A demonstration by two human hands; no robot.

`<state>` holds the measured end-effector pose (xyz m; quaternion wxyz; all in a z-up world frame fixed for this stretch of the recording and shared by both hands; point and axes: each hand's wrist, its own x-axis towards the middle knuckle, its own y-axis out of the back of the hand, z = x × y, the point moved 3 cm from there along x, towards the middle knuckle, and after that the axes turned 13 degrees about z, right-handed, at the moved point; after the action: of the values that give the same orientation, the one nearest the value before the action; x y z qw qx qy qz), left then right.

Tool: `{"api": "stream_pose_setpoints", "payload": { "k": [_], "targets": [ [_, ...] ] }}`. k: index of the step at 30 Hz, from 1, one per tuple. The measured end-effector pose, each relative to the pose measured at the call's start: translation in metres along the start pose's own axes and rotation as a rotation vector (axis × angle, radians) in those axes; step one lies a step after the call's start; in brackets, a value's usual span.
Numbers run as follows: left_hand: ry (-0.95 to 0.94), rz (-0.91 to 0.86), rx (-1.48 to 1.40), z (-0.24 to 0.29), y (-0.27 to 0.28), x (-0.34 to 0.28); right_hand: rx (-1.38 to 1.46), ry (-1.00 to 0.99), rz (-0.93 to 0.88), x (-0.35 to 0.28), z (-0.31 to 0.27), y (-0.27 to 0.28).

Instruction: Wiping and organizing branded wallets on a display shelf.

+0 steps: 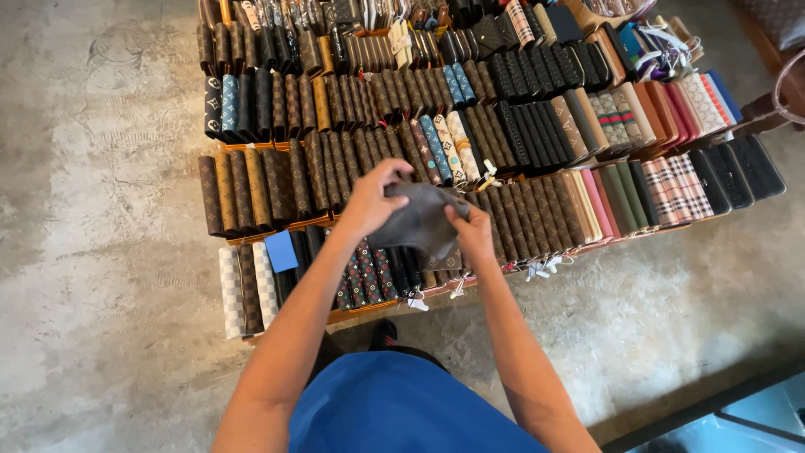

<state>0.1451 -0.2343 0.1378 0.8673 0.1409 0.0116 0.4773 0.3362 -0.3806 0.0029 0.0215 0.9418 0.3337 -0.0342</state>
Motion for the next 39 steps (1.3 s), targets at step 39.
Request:
{"api": "stream_pose_setpoints", "payload": {
  "k": [39],
  "targets": [
    [-0.799,0.165,0.198,0.044,0.028,-0.024,-0.175,-0.262,-0.258,0.042,-0.076,-0.023]
  ]
}}
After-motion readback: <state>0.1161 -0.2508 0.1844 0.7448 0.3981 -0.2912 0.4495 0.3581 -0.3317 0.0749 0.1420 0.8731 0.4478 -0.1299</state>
